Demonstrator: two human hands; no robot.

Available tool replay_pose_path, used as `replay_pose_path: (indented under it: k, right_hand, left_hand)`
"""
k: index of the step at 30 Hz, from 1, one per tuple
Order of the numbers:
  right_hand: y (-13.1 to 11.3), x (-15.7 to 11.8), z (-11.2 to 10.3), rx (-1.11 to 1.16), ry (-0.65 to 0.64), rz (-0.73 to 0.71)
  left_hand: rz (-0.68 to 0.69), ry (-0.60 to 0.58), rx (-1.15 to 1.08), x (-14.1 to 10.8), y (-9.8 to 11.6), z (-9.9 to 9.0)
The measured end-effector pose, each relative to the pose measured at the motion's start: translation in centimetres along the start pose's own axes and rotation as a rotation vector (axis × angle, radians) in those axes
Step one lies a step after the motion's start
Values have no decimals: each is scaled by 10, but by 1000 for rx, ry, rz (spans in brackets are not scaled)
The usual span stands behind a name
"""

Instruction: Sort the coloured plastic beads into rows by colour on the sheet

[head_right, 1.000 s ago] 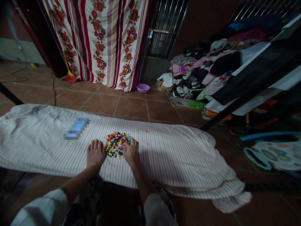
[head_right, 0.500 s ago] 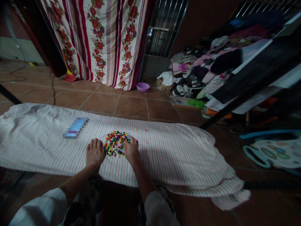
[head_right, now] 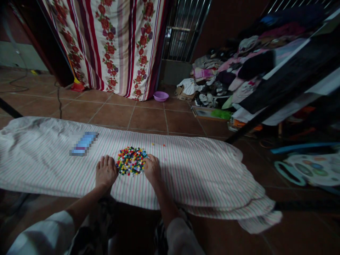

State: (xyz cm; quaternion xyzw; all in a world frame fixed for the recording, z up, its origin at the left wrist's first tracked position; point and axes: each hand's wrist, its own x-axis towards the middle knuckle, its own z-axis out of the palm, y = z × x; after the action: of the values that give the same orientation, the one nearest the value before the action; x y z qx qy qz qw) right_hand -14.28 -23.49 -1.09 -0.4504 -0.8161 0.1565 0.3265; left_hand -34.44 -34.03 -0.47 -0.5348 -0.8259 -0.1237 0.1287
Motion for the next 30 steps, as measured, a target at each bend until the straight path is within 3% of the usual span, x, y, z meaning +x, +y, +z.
replay_pose_path:
  k: [15, 30]
  right_hand:
    - [2, -2, 10, -17, -9, -74]
    - [-7, 4, -2, -21, -84, -70]
  left_hand:
    - [-6, -18, 42, 1, 1, 0]
    - [-12, -35, 27, 0, 1, 0]
